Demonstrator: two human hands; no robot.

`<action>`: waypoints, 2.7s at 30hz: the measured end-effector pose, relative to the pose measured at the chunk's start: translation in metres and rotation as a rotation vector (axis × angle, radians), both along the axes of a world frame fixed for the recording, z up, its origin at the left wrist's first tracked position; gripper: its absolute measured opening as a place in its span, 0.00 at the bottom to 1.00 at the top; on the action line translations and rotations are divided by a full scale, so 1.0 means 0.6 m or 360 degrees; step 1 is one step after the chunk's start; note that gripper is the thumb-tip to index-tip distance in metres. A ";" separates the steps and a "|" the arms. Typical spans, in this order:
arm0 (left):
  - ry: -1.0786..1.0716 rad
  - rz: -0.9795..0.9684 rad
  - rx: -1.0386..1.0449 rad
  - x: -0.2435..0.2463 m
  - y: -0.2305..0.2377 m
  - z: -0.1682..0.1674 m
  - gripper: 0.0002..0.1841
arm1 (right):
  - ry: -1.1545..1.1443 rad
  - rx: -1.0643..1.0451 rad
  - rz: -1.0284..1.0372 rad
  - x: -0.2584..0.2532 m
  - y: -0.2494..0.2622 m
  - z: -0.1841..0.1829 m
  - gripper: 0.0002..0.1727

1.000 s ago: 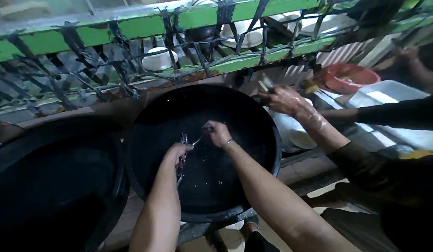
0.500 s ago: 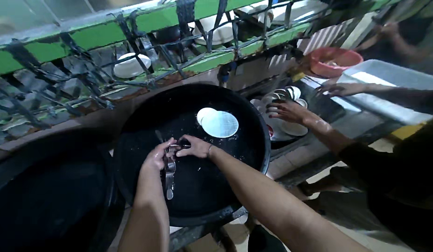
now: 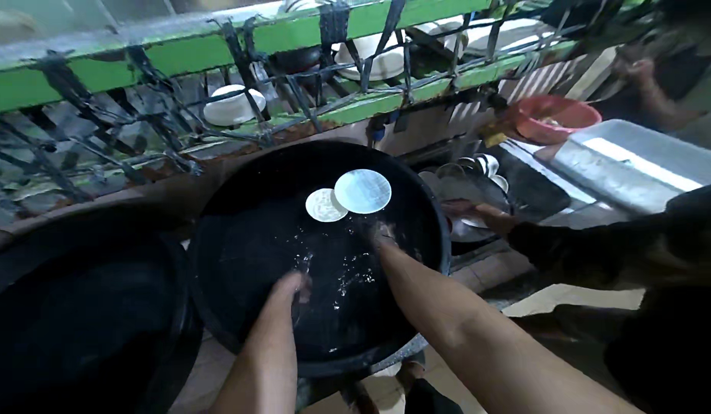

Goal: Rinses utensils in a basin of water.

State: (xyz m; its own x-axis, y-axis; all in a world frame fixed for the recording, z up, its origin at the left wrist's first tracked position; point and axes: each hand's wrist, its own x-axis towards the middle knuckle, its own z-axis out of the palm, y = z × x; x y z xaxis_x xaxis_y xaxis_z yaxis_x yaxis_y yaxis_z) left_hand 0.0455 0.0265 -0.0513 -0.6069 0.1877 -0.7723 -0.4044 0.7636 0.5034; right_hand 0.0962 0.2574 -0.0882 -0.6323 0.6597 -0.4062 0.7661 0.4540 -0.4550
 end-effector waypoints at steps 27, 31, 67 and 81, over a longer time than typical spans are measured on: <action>0.0358 0.0392 0.0984 -0.037 0.011 0.027 0.15 | 0.0989 -0.1549 0.0042 -0.016 -0.061 0.094 0.15; 0.0265 0.0146 0.0847 -0.020 0.021 0.034 0.15 | 0.1301 -0.1770 -0.0403 -0.034 -0.060 0.085 0.15; -0.0096 -0.0264 0.1102 -0.036 0.014 0.040 0.11 | 0.1232 -0.1506 -0.0065 -0.048 -0.060 0.091 0.14; -0.0791 -0.0595 0.1226 -0.058 -0.019 0.044 0.05 | 0.1283 -0.2040 0.0378 -0.054 -0.016 0.051 0.14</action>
